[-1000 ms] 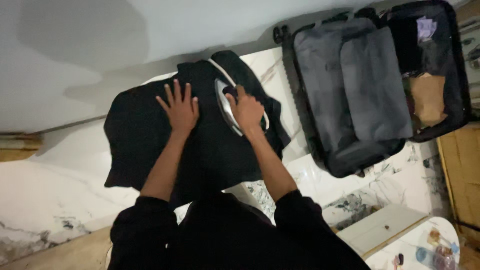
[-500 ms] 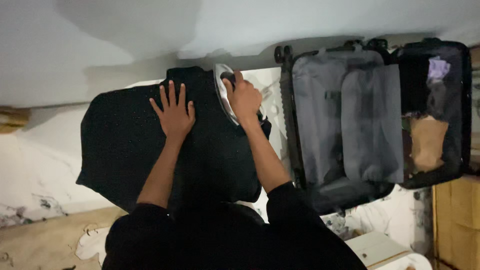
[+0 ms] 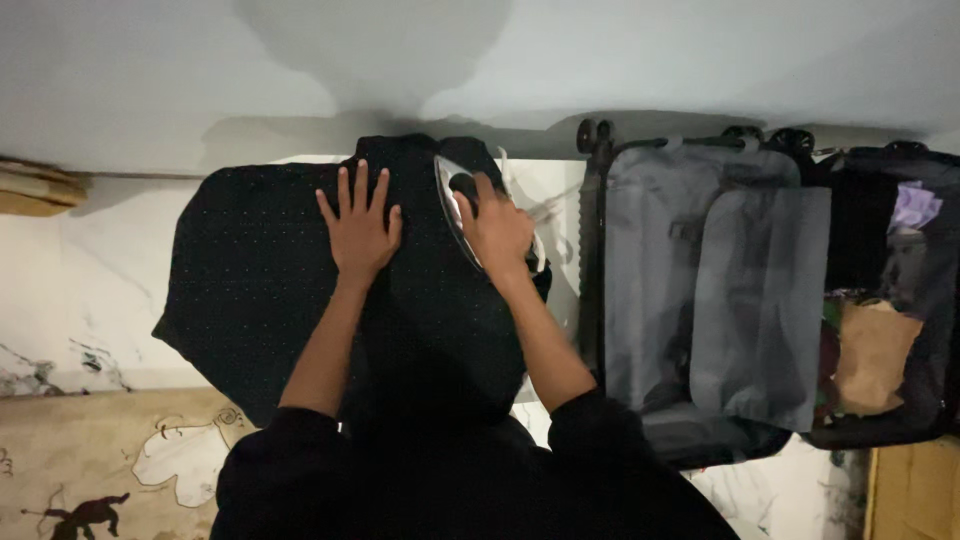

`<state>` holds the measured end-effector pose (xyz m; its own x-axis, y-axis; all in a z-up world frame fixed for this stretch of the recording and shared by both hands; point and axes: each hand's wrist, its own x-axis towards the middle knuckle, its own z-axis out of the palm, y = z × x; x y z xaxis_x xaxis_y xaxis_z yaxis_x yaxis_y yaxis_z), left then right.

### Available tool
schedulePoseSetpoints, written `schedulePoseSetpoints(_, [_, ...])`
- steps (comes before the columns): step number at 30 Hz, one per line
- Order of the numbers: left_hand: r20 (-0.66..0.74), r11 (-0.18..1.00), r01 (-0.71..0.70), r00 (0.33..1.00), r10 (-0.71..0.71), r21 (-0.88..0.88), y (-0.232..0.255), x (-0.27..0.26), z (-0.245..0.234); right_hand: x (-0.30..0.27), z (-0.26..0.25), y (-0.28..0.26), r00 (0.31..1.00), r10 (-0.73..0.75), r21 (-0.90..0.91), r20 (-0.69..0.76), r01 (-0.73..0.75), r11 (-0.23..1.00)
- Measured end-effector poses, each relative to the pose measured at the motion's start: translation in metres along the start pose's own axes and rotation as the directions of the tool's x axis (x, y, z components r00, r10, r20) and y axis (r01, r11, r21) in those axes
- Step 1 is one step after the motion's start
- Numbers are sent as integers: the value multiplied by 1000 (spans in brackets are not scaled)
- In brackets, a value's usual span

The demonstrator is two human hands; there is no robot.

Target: The person irons various pieces of black clothing on a white table, including a long garment and a shirt, before folding the shirt and placing it into an open suitcase.

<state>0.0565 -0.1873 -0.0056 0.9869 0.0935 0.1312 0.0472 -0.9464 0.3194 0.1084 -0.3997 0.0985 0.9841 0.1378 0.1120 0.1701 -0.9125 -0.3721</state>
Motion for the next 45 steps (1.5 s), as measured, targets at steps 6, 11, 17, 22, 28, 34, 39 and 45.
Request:
schedulePoseSetpoints(6, [39, 1000, 18, 999, -18, -3, -2, 0, 5, 1, 3, -2, 997, -52, -26, -65, 50, 998])
schedulePoseSetpoints(11, [76, 999, 43, 996, -43, 10, -2, 2, 4, -18, -11, -4, 992, -121, 23, 38, 120, 993])
schedulePoseSetpoints(17, [48, 999, 35, 998, -35, -12, -2, 0, 6, -6, -3, -9, 997, -73, -20, 6, 73, 997])
schedulePoseSetpoints(22, [-26, 1000, 9, 1000, -9, -14, -3, -3, 8, -18, -3, -9, 992, -120, -52, -41, 118, 992])
schedulePoseSetpoints(28, [-5, 999, 51, 999, -52, -18, 1, 0, 6, -19, -11, -14, 993, -104, -48, 50, 106, 993])
schedulePoseSetpoints(34, [-23, 999, 36, 999, -36, -23, 3, -3, 2, -6, -6, -16, 997, -69, -64, 38, 72, 995])
schedulePoseSetpoints(39, [25, 998, 59, 998, -58, -20, 3, 0, 1, -19, -7, -18, 996, -86, -58, 39, 88, 994])
schedulePoseSetpoints(45, [13, 999, 33, 999, -33, -20, -1, 1, 6, -21, -6, -19, 995, -96, -36, 23, 97, 995])
